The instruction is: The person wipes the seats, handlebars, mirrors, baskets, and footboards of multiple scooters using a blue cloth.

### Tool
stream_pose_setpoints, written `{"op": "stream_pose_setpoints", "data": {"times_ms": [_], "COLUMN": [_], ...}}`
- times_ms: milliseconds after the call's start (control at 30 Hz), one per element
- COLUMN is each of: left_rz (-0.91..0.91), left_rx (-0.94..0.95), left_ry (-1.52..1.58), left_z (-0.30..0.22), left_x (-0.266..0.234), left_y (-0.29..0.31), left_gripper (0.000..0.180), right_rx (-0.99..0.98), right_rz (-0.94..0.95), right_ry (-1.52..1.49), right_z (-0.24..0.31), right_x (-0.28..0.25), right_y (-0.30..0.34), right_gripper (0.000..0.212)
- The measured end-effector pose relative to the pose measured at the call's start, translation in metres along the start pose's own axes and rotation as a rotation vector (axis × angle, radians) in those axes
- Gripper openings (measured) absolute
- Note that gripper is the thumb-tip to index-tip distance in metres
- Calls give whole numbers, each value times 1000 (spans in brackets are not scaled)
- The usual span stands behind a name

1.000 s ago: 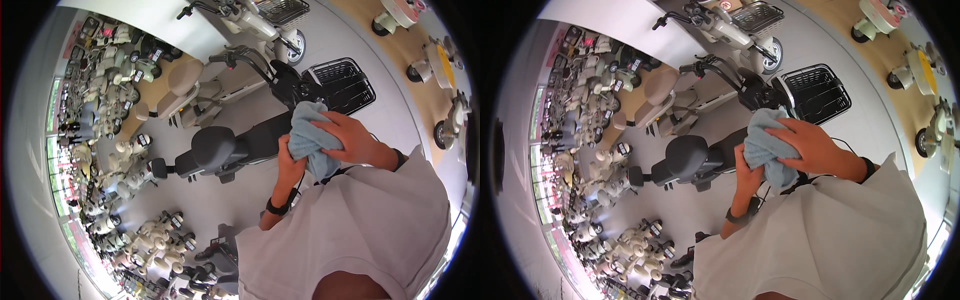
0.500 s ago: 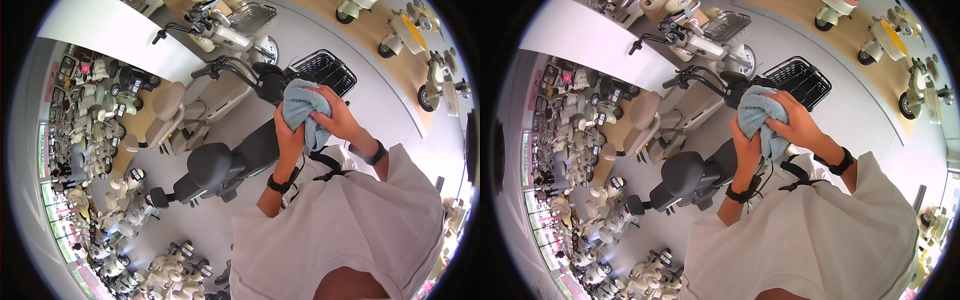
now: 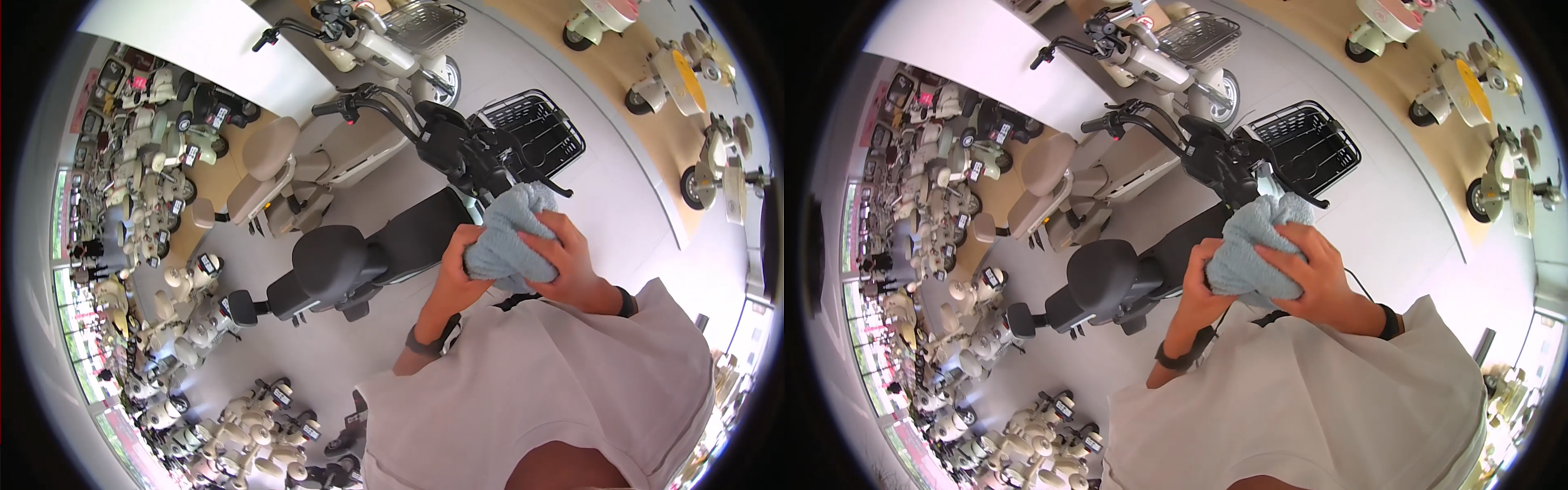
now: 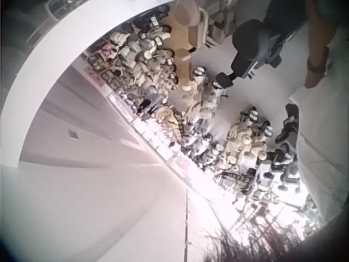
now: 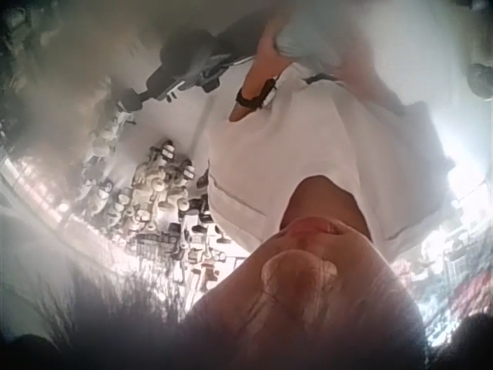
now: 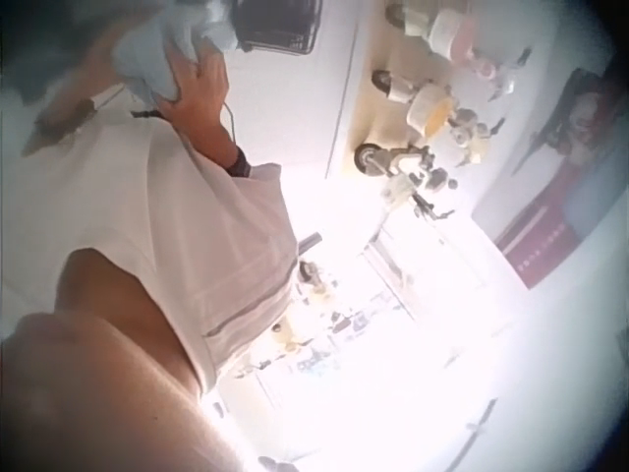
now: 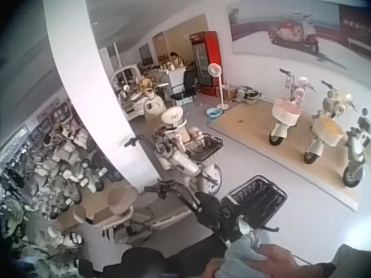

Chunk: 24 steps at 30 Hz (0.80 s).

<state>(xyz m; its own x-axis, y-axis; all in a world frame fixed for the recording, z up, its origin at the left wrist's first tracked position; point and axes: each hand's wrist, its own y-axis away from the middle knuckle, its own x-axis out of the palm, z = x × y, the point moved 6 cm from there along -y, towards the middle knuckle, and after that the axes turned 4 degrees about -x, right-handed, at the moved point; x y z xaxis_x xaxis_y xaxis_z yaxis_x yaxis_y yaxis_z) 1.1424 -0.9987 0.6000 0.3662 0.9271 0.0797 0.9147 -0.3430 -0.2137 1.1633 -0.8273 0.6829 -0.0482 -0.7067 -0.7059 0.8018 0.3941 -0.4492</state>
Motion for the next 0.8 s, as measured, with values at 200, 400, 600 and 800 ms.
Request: {"op": "stream_pose_setpoints", "data": {"times_ms": [200, 400, 600, 800], "left_rz": [-129, -346, -384, -307], "left_rx": [-13, 69, -55, -1], "left_ry": [-171, -169, -308, -321], "left_z": [-21, -12, 26, 100], "left_x": [-40, -90, -139, -158], "left_y": [29, 35, 10, -81], "left_gripper": [60, 59, 57, 61], "right_rx": [-101, -51, 118, 189], "right_rz": [102, 164, 5, -196], "right_ry": [5, -114, -144, 213], "right_z": [29, 46, 12, -60], "right_x": [26, 74, 144, 193], "right_y": [-16, -36, -43, -82], "right_gripper": [72, 73, 82, 77]}}
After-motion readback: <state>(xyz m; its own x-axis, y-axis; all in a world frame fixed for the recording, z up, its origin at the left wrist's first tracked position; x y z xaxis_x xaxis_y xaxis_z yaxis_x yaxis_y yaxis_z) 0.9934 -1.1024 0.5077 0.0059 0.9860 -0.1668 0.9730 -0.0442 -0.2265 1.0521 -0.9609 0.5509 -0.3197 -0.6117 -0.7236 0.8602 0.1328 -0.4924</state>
